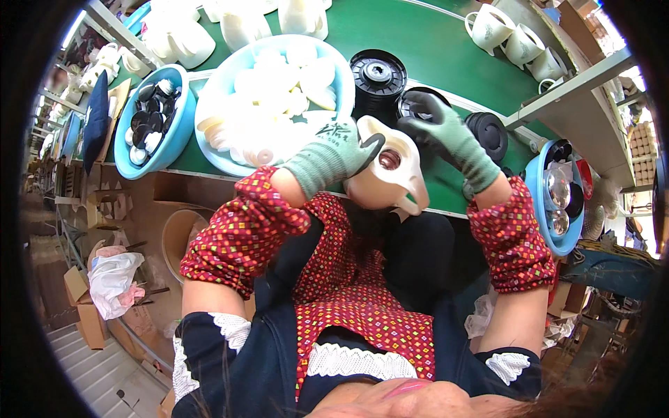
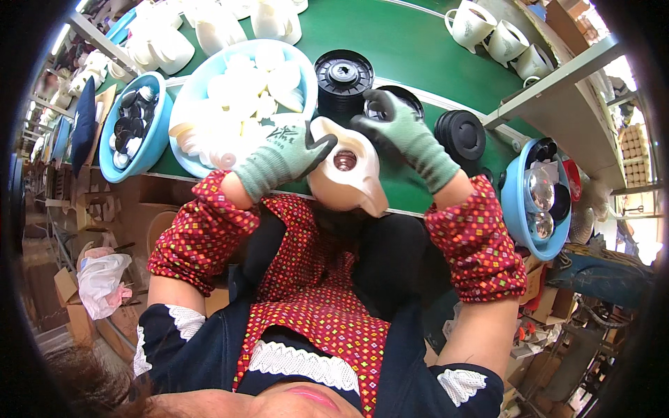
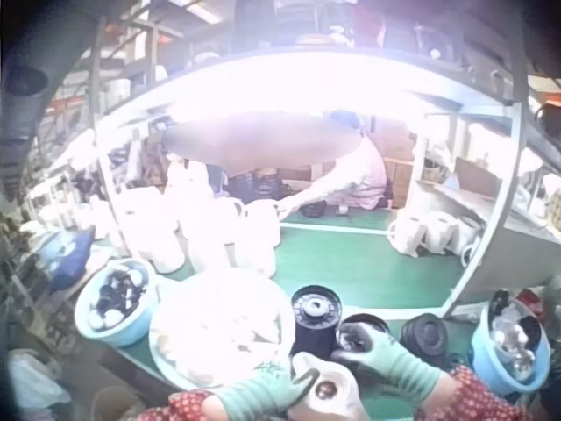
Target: The person assembles white plastic pitchers by inserting black internal components and securing black lids. The person handles each pitcher one at a time, places the internal part inside, and then snaps the lid on top before setting the finished unit aside.
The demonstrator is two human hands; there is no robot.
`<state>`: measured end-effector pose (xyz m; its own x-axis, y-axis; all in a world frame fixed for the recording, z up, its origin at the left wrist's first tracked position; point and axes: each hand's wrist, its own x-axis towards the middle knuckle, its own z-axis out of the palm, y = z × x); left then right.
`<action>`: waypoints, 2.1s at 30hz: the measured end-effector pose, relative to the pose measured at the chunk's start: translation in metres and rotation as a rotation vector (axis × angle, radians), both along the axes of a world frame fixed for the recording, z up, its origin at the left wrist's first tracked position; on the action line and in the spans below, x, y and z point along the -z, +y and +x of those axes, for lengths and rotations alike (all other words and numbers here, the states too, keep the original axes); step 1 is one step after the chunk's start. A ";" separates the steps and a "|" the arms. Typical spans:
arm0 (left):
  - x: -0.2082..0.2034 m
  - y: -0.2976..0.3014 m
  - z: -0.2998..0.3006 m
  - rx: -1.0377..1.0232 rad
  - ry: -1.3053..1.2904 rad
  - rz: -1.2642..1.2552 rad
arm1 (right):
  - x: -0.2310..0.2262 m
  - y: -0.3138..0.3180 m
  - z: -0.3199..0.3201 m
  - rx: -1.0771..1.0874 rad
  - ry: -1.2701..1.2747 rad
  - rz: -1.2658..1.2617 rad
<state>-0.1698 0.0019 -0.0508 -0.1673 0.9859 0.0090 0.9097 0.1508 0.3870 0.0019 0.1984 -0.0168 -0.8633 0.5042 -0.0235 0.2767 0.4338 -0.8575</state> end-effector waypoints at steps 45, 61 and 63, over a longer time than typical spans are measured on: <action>0.042 -0.080 0.088 -0.207 -0.372 0.639 | -0.102 -0.128 -0.012 -0.043 -0.172 0.824; 0.078 -0.071 0.096 -0.035 -0.608 0.631 | -0.014 -0.188 -0.171 -0.461 -0.138 0.728; 0.049 -0.076 0.090 -0.151 -0.776 0.519 | -0.049 -0.164 -0.143 -0.427 -0.103 0.538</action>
<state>-0.0800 -0.0744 -0.0996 -0.4365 0.8573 0.2728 0.3545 -0.1148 0.9280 -0.1412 0.0348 0.0326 -0.9955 0.0855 0.0420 0.0558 0.8802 -0.4713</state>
